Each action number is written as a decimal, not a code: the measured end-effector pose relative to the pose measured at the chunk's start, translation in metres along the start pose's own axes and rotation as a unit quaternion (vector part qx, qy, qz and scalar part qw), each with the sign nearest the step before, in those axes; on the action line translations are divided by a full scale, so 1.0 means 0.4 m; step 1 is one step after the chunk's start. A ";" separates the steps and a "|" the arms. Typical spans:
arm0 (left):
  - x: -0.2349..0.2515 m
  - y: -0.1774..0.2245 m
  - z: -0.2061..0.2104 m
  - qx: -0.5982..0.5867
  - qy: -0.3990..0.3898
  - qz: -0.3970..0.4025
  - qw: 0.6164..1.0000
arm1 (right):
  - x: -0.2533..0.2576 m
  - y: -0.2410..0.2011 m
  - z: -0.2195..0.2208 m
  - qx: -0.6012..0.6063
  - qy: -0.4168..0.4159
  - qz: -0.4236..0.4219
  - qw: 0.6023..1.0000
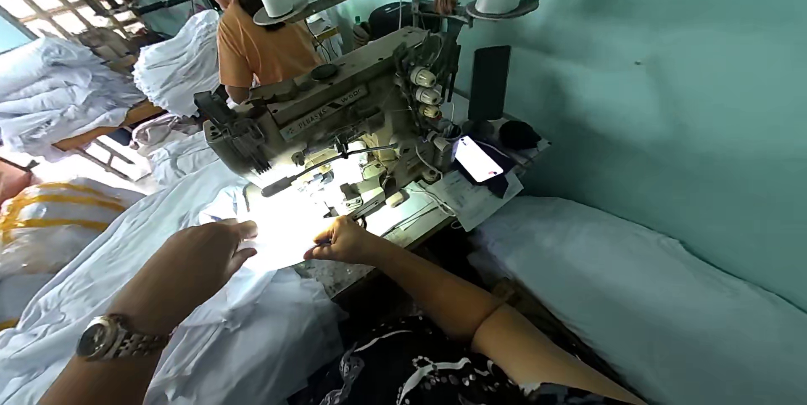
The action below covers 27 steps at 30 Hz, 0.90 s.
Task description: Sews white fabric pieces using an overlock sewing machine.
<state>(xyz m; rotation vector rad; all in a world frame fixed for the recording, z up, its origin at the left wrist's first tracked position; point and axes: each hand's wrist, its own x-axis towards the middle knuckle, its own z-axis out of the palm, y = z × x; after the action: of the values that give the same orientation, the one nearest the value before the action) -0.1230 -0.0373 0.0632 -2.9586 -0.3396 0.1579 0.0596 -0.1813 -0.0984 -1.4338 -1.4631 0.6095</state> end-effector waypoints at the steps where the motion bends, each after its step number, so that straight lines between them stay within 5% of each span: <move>1: 0.003 -0.003 0.004 0.028 0.013 -0.014 0.999 | 0.000 0.002 0.000 0.000 0.000 0.000 1.000; 4: 0.007 -0.008 0.002 0.041 0.007 -0.029 0.999 | 0.004 0.006 0.002 0.007 0.005 -0.007 1.000; 8: 0.003 -0.011 -0.006 -0.089 -0.040 0.053 0.994 | 0.003 0.015 0.005 0.015 0.010 -0.023 1.000; 12: -0.005 0.005 -0.018 -0.048 -0.044 0.008 0.998 | 0.006 0.019 0.011 0.016 0.011 -0.029 0.999; 27: 0.015 0.038 0.013 -0.114 -0.018 0.084 0.990 | 0.000 0.038 0.016 0.047 0.027 -0.011 0.998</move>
<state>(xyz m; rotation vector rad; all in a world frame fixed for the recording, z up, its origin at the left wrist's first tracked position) -0.1147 -0.0496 0.0552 -3.2131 -0.1172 0.2059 0.0609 -0.1769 -0.1142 -1.3510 -1.3885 0.6134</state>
